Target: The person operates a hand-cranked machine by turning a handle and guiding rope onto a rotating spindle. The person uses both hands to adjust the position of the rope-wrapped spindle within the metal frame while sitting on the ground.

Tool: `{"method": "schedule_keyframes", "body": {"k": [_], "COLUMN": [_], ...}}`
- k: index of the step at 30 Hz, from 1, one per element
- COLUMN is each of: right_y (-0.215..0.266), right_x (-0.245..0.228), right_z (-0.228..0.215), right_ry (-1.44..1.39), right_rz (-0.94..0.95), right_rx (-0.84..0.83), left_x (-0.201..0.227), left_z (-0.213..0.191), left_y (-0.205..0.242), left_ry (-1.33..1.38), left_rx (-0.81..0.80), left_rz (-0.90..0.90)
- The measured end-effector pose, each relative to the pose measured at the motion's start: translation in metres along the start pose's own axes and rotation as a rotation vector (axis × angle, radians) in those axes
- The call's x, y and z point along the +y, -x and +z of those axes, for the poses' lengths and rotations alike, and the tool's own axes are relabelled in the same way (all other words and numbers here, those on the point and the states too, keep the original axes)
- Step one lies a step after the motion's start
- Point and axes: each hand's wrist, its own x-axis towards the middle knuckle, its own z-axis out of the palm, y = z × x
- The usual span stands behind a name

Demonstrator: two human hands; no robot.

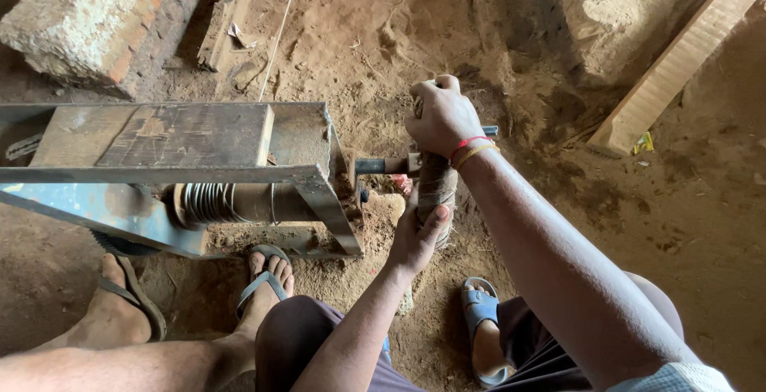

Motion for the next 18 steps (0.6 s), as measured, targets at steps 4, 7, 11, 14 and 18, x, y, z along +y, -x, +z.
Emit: {"method": "schedule_keyframes", "body": {"k": [4,7,11,14,18], "right_y": [-0.010,-0.016,-0.022,-0.021,-0.021], "right_x": [0.006,0.006,0.002,-0.003,-0.003], "right_z": [0.003,0.004,0.000,-0.004,-0.006], "right_ry": [0.010,0.011,0.022,0.008,0.019], "right_rz": [0.037,0.073,0.122,0.162,0.178], "right_rx": [-0.043,-0.083,-0.153,-0.185,-0.205], "left_x": [0.006,0.010,0.008,-0.010,-0.053], "left_z": [0.002,0.002,0.000,-0.014,-0.057], "left_y": [-0.001,-0.004,-0.007,-0.003,0.003], "left_ry": [0.038,0.010,-0.046,-0.154,-0.259], "left_rx": [-0.002,0.016,0.005,0.015,0.176], "left_rz": [-0.039,-0.052,-0.112,-0.209,-0.049]}}
